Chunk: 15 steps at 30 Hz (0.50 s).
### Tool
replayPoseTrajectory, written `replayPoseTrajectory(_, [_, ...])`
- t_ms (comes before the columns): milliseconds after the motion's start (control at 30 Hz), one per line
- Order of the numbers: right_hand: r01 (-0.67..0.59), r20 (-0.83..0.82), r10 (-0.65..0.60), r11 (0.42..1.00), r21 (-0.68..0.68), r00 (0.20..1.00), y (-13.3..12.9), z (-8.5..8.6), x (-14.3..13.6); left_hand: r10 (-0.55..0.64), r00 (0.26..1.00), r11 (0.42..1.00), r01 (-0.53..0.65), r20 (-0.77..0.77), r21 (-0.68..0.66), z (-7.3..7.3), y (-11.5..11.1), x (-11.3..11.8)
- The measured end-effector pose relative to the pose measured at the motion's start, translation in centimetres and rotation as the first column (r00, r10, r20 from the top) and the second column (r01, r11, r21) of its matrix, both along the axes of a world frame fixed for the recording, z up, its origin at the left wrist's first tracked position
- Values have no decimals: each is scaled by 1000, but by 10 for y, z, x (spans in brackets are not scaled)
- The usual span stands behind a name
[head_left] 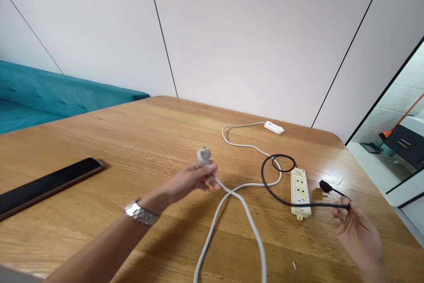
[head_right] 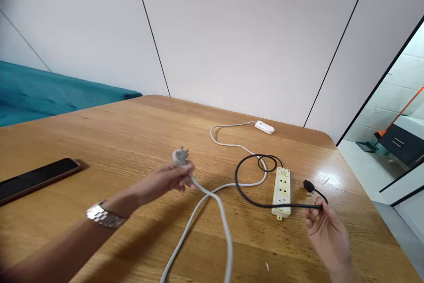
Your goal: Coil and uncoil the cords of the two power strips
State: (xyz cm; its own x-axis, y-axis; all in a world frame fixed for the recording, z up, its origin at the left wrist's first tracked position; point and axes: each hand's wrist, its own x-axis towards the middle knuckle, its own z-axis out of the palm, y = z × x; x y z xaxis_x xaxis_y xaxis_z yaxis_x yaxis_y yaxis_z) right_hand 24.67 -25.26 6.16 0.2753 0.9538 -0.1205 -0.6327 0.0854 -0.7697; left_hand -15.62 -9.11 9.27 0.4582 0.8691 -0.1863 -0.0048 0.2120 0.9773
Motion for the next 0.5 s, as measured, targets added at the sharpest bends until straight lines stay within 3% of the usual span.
replayPoseTrajectory(133, [115,-15,-114,990,88,993,15,14,2,-109,994,994,109,16,-2,-28,-15,54])
replayPoseTrajectory(267, [165,32,-168,982,94,985,26,15,-6,-23,1000,990,24,-12,141,-49,-10,87])
replayPoseTrajectory(367, [168,34,-170,984,59,985,27,6,-13,36,992,966,-4,-119,257,-60,3,97])
replayPoseTrajectory(500, [152,72,-153,988,16,986,25,-5,-23,128,968,949,-57,-214,309,-69,18,91])
